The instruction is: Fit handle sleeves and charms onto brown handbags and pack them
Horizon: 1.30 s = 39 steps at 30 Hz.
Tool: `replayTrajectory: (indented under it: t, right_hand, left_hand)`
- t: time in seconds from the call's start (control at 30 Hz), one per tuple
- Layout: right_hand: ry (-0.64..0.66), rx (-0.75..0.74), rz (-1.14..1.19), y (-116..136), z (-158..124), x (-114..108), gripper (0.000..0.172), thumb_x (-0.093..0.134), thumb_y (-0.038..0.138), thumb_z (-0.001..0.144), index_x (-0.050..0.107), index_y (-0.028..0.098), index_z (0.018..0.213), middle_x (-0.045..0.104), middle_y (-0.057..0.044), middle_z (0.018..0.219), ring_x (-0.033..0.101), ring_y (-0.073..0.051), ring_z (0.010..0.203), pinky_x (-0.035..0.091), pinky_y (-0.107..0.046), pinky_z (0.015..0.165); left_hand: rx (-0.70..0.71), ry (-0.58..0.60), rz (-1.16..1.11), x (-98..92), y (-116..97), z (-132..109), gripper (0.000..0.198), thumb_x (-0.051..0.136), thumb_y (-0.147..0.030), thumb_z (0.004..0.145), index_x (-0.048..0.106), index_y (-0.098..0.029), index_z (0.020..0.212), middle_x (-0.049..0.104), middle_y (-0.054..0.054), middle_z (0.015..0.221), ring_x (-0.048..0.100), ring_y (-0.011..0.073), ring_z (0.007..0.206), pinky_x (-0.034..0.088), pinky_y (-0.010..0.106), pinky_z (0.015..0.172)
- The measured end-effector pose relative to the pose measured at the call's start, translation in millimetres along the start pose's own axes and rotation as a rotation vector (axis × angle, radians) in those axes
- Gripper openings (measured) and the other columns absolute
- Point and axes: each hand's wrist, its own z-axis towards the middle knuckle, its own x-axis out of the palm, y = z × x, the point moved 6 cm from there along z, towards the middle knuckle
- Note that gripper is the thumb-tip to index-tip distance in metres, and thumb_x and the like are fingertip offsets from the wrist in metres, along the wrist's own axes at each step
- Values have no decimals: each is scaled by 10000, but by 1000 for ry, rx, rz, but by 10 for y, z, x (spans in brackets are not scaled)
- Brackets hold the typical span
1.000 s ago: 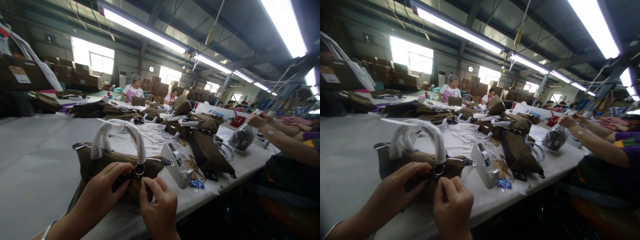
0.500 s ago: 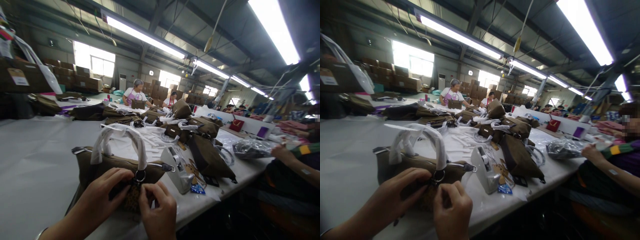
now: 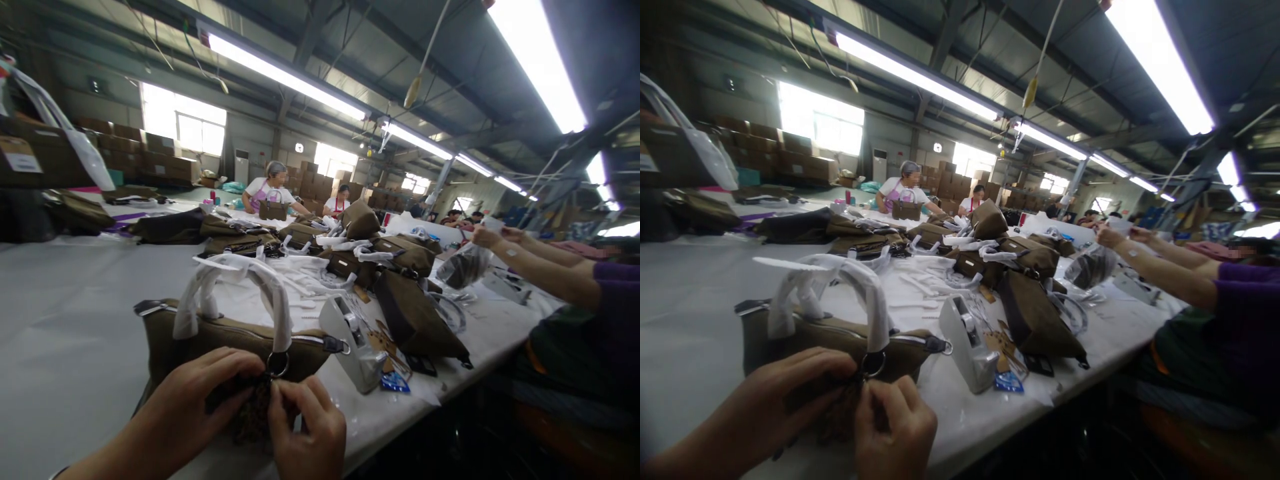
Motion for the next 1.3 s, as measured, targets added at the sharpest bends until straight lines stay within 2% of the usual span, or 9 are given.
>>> replayTrajectory:
  t: [0.17,0.33,0.43,0.6,0.9,1.07,1.17,1.23,1.3]
  right_hand:
    - [-12,31,62,-3,-20,29,164,638,181,933,763,219,834,606,-5,659,584,-108,536,446,-202,516]
    - [17,120,167,-97,-36,66,166,622,200,968,777,237,922,688,-18,775,683,-132,694,533,-194,663]
    - [51,156,198,-133,1,76,172,619,206,983,785,250,976,711,-16,824,707,-131,753,547,-183,716]
    - [105,123,197,-101,109,72,190,616,174,984,786,250,1019,717,-13,850,722,-131,791,559,-168,740]
    - [158,163,177,-89,168,21,213,591,215,1005,793,253,1057,723,-21,869,720,-143,804,562,-189,743]
    - [277,135,276,-32,221,-43,332,473,366,1062,770,243,1145,727,-55,956,712,-176,909,562,-240,796]
    - [306,109,278,43,217,-70,359,552,480,999,744,232,1172,700,-62,940,692,-197,836,553,-266,710]
    - [290,126,221,63,197,-66,282,627,396,948,736,227,1145,681,-52,907,673,-186,777,534,-259,660]
    - [261,153,177,55,177,-50,206,608,277,945,743,223,1092,676,-46,889,674,-172,775,534,-245,676]
  left_hand:
    - [68,-13,-27,-20,-87,55,301,633,-111,876,723,-301,1091,814,-18,1031,794,148,877,601,129,797]
    - [200,-21,159,-30,-176,16,374,519,-82,950,665,-283,1230,798,-6,1144,783,122,978,565,110,890]
    - [232,-28,313,-25,-223,7,280,535,-176,1000,652,-281,1232,802,-11,1062,769,142,897,599,156,803]
    - [216,37,320,24,-208,72,382,427,-69,997,620,-283,1249,781,-5,1049,718,155,946,581,185,764]
    - [256,-58,288,65,-195,130,154,541,-250,1040,660,-252,1139,778,5,980,732,154,873,584,197,755]
    - [301,-105,303,76,-251,109,190,513,-254,1056,683,-234,1137,784,27,1002,744,148,880,592,179,774]
    - [337,-139,306,57,-291,59,222,491,-239,1064,683,-228,1175,791,38,1022,757,143,915,596,169,825]
    - [290,-122,243,59,-284,20,253,484,-197,1056,678,-252,1209,795,26,1059,766,125,950,585,149,875]
    - [172,-88,156,81,-242,-21,269,519,-200,1035,666,-286,1244,792,11,1125,768,121,1000,579,146,908]
